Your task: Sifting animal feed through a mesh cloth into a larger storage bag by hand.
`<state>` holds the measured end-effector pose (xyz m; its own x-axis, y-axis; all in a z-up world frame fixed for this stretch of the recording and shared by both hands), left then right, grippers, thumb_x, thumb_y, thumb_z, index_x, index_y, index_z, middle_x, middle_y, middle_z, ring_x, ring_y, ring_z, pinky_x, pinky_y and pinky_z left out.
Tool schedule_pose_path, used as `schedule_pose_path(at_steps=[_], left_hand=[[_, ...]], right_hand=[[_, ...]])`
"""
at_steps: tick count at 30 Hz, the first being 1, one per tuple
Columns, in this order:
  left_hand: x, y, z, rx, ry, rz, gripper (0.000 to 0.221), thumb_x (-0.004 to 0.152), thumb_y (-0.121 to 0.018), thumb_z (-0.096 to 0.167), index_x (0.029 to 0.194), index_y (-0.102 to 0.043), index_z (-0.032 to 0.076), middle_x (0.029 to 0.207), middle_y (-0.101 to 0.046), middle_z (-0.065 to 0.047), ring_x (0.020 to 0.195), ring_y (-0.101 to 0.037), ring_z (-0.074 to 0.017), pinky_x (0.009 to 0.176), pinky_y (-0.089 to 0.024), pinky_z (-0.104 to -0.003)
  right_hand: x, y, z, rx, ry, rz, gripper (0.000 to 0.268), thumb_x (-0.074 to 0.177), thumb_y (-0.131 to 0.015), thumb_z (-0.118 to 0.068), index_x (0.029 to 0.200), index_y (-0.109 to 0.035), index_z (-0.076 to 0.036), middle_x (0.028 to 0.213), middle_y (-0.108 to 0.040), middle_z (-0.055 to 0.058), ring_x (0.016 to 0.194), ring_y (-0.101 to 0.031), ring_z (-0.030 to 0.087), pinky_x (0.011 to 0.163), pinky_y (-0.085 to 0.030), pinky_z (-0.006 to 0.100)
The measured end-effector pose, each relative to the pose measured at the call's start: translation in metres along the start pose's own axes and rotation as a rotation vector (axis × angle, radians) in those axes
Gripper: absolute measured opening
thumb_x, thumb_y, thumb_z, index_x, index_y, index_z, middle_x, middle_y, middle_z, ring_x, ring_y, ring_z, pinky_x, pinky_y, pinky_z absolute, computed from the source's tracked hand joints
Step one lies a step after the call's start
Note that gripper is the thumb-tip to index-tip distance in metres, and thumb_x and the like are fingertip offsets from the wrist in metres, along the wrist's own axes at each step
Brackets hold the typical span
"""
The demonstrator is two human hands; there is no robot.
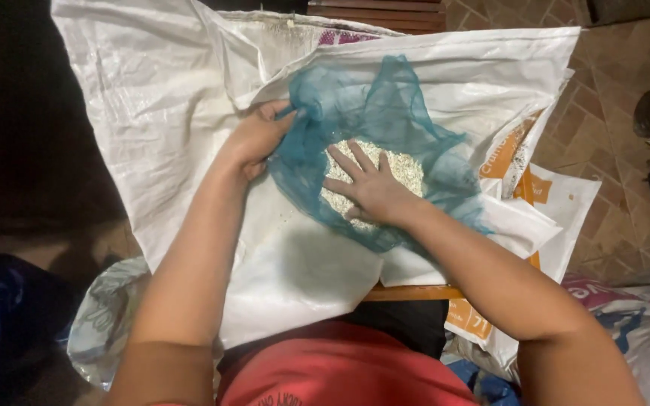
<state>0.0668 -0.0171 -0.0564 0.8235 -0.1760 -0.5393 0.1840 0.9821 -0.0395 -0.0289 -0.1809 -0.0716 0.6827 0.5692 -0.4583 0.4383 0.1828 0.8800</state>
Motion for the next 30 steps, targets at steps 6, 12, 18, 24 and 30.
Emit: schedule_pose_path(at_steps=[6,12,18,24,30], left_hand=[[-0.003,-0.003,0.002,-0.047,0.010,0.005,0.044,0.096,-0.071,0.030,0.137,-0.065,0.013,0.100,-0.075,-0.017,0.088,-0.077,-0.0284,0.074,-0.065,-0.048],[-0.008,-0.002,0.009,-0.043,0.000,0.013,0.044,0.096,-0.071,0.030,0.136,-0.066,0.013,0.099,-0.076,-0.018,0.086,-0.077,-0.0280,0.073,-0.065,-0.048],[-0.004,-0.002,0.004,-0.067,0.011,0.003,0.045,0.097,-0.072,0.030,0.137,-0.064,0.011,0.099,-0.076,-0.018,0.086,-0.077,-0.0290,0.073,-0.065,-0.050],[-0.005,-0.002,0.006,-0.068,0.010,-0.013,0.042,0.097,-0.071,0.027,0.135,-0.065,0.010,0.101,-0.075,-0.018,0.087,-0.077,-0.0277,0.074,-0.065,-0.047],[-0.011,-0.004,0.010,-0.036,0.040,-0.033,0.042,0.098,-0.069,0.027,0.136,-0.064,0.010,0.104,-0.075,-0.019,0.091,-0.077,-0.0292,0.077,-0.064,-0.049]], right_hand=[[0.016,-0.010,0.017,0.059,0.002,0.110,0.058,0.086,-0.078,-0.027,0.137,-0.052,-0.033,0.159,-0.028,0.005,0.145,-0.031,0.041,0.102,-0.048,0.061],[0.004,0.007,0.046,0.376,-0.069,0.212,0.042,0.085,-0.071,-0.009,0.123,-0.069,-0.026,0.139,-0.057,0.007,0.132,-0.052,0.037,0.099,-0.054,0.048],[0.011,0.002,0.067,0.417,-0.035,0.470,0.043,0.091,-0.064,-0.011,0.134,-0.062,-0.009,0.131,-0.067,0.018,0.124,-0.061,0.036,0.104,-0.050,0.048],[0.002,0.016,0.056,0.297,-0.230,0.368,0.039,0.095,-0.064,-0.035,0.129,-0.067,-0.014,0.138,-0.060,0.005,0.132,-0.052,0.028,0.105,-0.047,0.047],[-0.020,0.035,0.008,0.248,-0.255,-0.018,0.077,0.093,-0.063,-0.050,0.159,-0.024,-0.042,0.169,-0.013,0.009,0.155,-0.008,0.034,0.116,-0.023,0.069]])
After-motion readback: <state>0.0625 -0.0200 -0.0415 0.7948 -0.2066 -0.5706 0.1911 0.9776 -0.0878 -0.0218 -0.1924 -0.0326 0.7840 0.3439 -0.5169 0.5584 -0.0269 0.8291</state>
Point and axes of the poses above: each hand's wrist, its own x-axis towards the middle knuckle, its own y-axis out of the back of the hand, z = x × y, the point moved 8 cm from there along x, towards the middle knuckle
